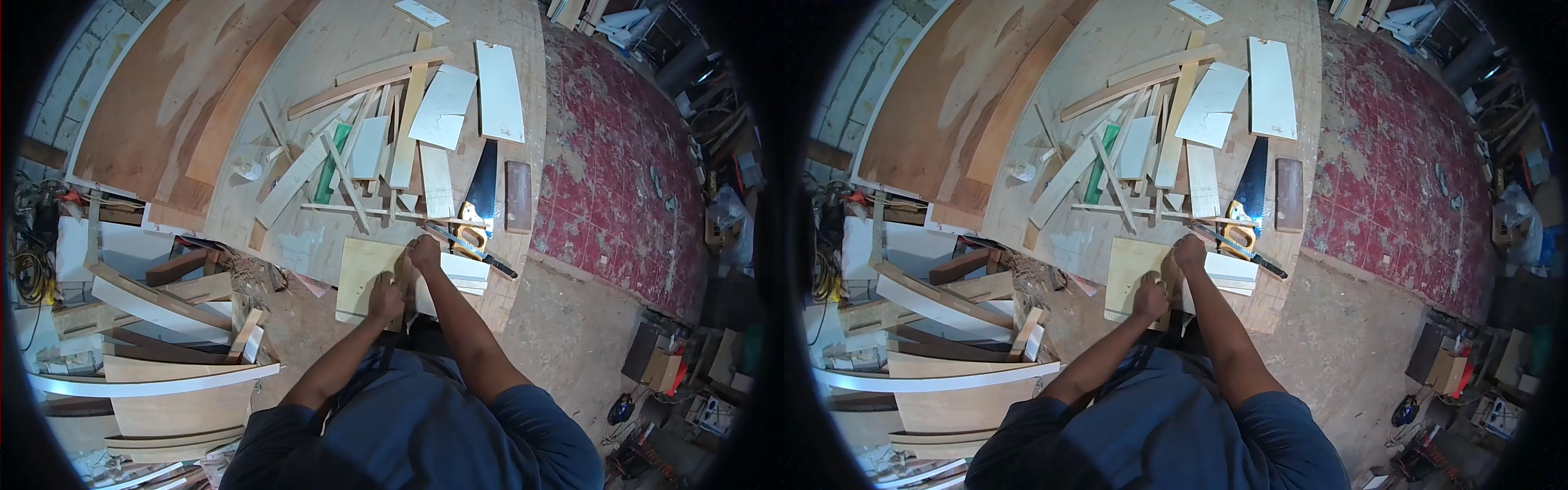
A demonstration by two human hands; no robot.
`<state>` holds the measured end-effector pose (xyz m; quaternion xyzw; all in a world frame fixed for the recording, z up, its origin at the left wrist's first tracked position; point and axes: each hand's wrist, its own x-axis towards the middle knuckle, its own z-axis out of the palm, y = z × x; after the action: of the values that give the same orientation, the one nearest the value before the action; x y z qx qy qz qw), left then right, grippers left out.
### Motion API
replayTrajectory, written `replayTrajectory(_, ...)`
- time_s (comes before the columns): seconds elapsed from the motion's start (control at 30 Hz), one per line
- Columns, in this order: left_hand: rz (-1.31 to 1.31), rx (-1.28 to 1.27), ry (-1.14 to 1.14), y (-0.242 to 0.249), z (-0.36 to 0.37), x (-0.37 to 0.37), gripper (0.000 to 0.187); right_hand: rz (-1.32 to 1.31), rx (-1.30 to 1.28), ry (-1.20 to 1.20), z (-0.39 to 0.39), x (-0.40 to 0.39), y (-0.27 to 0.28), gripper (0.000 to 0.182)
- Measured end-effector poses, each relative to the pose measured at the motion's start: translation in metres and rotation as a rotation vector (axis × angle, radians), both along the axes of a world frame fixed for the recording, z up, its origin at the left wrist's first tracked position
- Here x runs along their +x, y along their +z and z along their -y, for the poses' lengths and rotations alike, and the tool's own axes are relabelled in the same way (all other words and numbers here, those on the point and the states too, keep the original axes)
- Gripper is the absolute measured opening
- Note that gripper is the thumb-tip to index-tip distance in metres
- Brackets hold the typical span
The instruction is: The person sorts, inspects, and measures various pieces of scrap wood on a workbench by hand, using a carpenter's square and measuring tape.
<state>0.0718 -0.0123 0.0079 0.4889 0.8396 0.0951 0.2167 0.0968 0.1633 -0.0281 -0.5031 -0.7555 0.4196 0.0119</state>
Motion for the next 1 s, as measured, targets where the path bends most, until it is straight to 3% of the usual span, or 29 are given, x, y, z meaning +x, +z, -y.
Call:
replayTrajectory(0.03,-0.101,0.036,-0.006,-0.004,0.0,0.006,0.026,0.004,-0.001,-0.004,0.0,-0.001,-0.001,0.019)
replayTrajectory(0.13,-0.24,-0.058,0.031,-0.002,-0.006,0.021,0.023,-0.002,0.023,-0.022,0.001,0.0,0.0,0.018)
replayTrajectory(0.17,-0.235,-0.059,0.031,0.001,-0.011,0.023,0.023,0.01,0.022,-0.005,0.0,0.001,0.001,0.018)
replayTrajectory(0.23,-0.167,-0.072,0.239,-0.003,-0.015,0.023,0.024,0.024,0.02,0.015,0.0,0.001,0.002,0.018)
replayTrajectory(0.43,0.057,-0.078,0.29,0.002,-0.015,0.021,0.022,0.017,0.012,0.008,0.0,0.001,-0.004,0.02)
replayTrajectory(0.73,0.106,-0.047,0.411,-0.009,-0.021,0.02,0.013,0.007,-0.001,0.042,-0.001,0.002,-0.005,0.022)
replayTrajectory(0.87,0.013,-0.021,0.361,-0.034,-0.015,0.02,0.025,-0.037,0.066,-0.018,0.003,0.0,-0.016,0.016)
replayTrajectory(1.0,0.023,0.022,0.381,-0.018,-0.017,0.021,0.029,-0.07,0.113,-0.036,0.001,0.0,-0.019,0.014)
